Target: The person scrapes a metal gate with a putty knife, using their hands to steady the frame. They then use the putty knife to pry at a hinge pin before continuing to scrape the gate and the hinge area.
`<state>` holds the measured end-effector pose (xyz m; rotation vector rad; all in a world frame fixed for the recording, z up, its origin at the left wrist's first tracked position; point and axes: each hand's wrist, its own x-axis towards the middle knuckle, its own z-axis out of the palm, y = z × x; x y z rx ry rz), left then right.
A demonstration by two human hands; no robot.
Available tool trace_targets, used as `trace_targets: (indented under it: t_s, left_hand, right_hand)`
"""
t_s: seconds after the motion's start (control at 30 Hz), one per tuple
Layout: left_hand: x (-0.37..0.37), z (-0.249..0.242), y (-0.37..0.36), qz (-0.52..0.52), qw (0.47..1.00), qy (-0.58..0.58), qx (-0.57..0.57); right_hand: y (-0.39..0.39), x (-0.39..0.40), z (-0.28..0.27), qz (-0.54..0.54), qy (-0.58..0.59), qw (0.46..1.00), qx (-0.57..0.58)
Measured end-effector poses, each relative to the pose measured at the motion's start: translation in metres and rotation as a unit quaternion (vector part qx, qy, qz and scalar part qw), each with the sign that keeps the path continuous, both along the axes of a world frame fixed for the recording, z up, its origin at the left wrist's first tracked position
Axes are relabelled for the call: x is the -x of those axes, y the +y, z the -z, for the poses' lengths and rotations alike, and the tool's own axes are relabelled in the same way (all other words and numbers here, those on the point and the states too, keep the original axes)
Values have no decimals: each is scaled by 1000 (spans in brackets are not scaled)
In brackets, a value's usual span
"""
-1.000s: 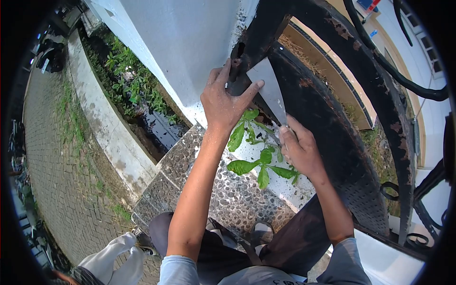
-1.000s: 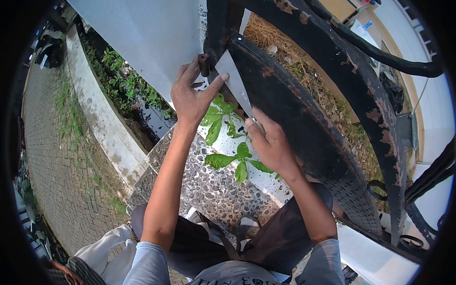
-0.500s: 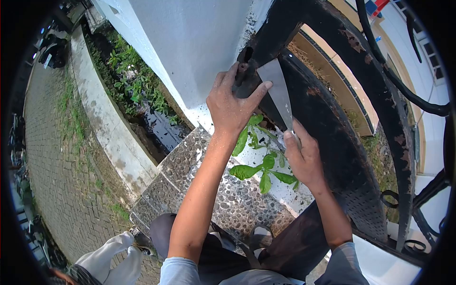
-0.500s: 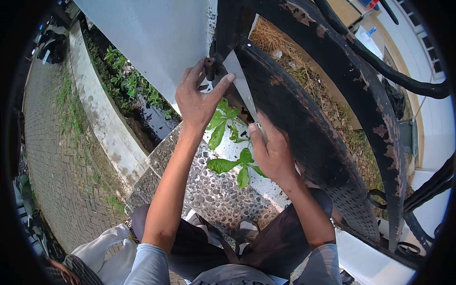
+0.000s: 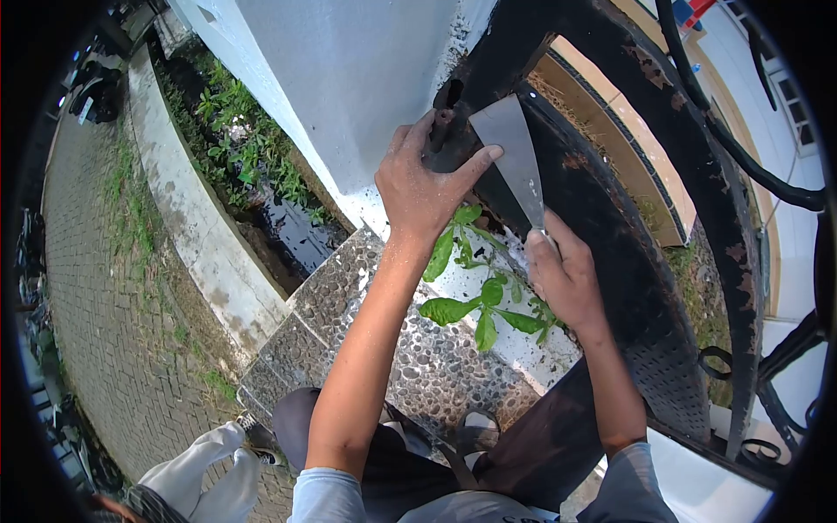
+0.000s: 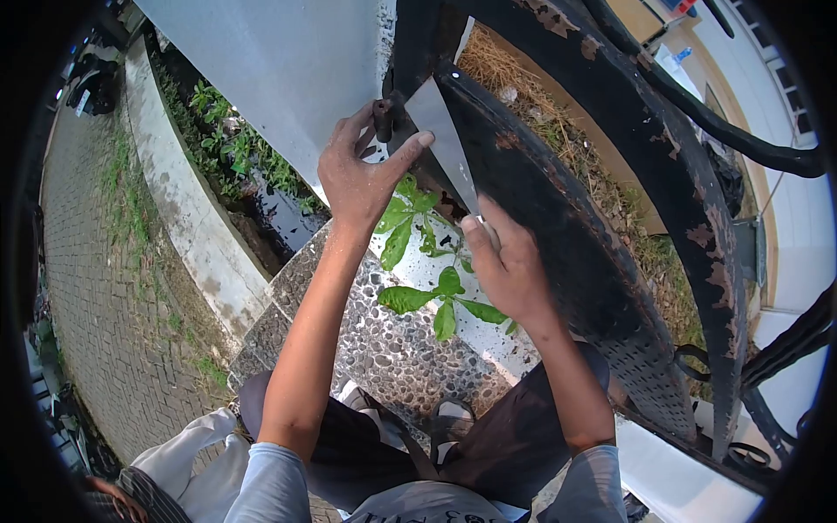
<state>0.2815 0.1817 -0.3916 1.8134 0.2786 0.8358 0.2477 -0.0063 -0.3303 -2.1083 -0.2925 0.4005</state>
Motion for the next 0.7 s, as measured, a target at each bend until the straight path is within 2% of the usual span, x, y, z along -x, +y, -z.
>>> trace_targets:
  t_s: [0.03,0.07,0.13,0.17,0.23,0.33,0.4,0.47,0.5,0.57,0.6,0.63,0.67,0.7]
  left_hand:
    - [0,-2,-1,1,1000,3,-2]
    - [1,-5,-1,9,1000,14,-4]
    - [4,-10,0,22,999,38,-11]
    - [3,-9,0,15,1000,27,-7]
    - [1,-6,-1,0,1000,5,4]
    - [5,-9,0,25,999,34,-9]
    - [3,-7,-2,5,1000,15,-17]
    - [1,-4,-2,-5,1000,1,-22]
    - [1,-2,-2,-5,1000,-4,-20]
    - [1,1,-3,1,1000,-12,-12]
    - [1,1,-2,7,1000,-17,-7]
    - [1,1,-1,12,1000,-23,-3]
    - [2,1,0,14,1000,-13,-17]
    - [3,-1,0,16,999,-3,-30]
  right_hand:
    - [-3,-2,-4,8,54,999,-2]
    - [-5,-6,-7,2,49,999,-2]
    - [-4,-6,-3,-13,-44,999,2]
    - [-3,-2,6,-22,-131,991,9]
    - [1,1,12,-29,-183,983,1]
    - [2,0,3,-17,-65,997,-25]
    - [-1,-8,-8,-6,36,999,-26]
    - [-1,-7,5,-20,-116,993,-20]
    - [4,-8,13,-37,-232,972,-11]
    - [4,-8,13,-42,-222,974,-14]
    - [5,-9,2,-31,-96,995,-26]
    - [5,-8,-3,-25,-36,999,-27]
    - [6,-8,-8,-16,22,999,-25]
    - [6,-5,-9,-12,13,1000,-10]
